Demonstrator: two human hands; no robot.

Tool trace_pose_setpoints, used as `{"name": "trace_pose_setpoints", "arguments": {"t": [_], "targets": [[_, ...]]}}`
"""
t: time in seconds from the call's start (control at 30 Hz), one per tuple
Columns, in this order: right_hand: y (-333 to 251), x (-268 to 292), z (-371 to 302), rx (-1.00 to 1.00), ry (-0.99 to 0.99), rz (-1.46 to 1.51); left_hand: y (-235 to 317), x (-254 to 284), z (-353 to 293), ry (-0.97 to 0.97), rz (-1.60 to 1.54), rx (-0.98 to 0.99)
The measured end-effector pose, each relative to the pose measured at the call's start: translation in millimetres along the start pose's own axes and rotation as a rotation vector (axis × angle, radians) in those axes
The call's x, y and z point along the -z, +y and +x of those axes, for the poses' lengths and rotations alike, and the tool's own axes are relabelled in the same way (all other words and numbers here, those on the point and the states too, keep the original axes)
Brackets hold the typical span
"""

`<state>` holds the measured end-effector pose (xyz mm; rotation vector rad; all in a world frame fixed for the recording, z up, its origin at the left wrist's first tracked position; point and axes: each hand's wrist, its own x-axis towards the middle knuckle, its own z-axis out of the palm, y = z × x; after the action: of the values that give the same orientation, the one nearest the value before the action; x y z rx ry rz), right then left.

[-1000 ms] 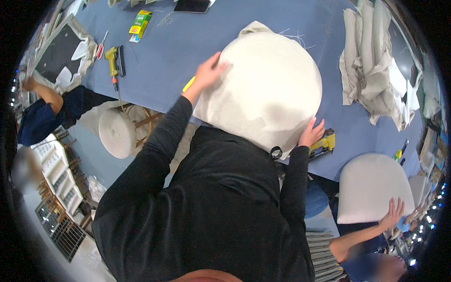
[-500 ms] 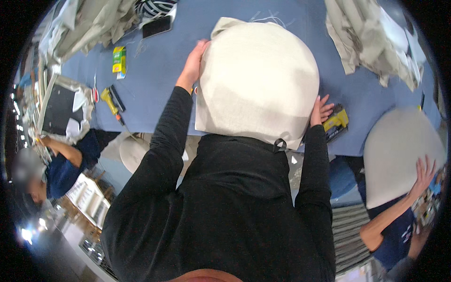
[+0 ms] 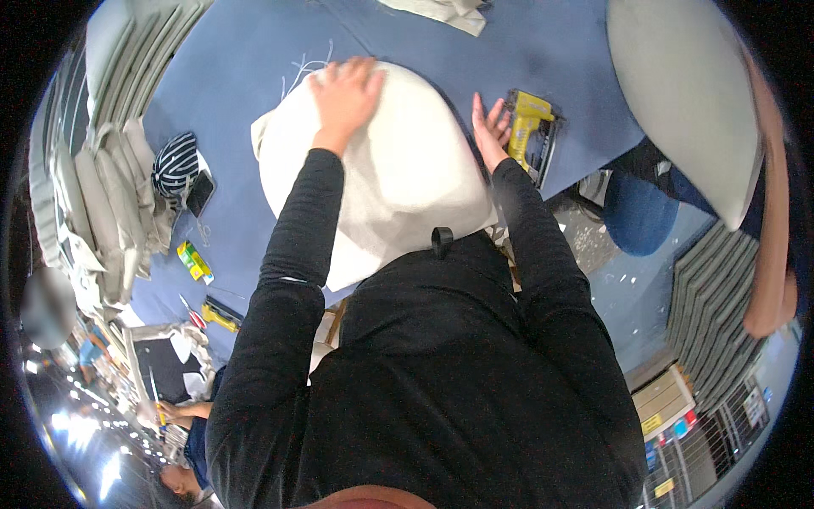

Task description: The person staples fabric onto a foam cushion using a yellow staple gun. They repeatedly pull the fabric taut, staple the edges, and trim excess material with scissors. The person works on multiple cushions, flipping them to secure the fabric on all sides.

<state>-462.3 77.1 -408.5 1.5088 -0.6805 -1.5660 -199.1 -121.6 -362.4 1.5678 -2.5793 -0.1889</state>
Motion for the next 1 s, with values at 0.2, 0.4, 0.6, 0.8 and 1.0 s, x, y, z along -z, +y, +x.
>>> {"name": "trace_pose_setpoints", "arguments": {"t": [0.2,0.4,0.6,0.8,1.0], "targets": [[-23.1,0.4,2.4,-0.125,-0.065,0.224,130.3,-7.5,-14.1,-0.406,0.1,-0.592],[-22.9,3.4,2.7,-0.139,-0.175,0.082,115.1,9.5,-69.7,-0.079,-0.218,-0.647],[8.4,-11.7,-20.7,-0.028,-0.181,-0.501,44.0,11.8,-138.7,-0.063,-0.038,0.016],[-27.5,0.8,-88.1,-0.073,0.033,-2.09,-39.0,35.6,-243.3,-0.073,-0.066,0.296],[-33.6,-11.1,-124.7,-0.054,0.18,-2.397,-55.2,40.8,-314.4,0.078,-0.337,0.372]]}}
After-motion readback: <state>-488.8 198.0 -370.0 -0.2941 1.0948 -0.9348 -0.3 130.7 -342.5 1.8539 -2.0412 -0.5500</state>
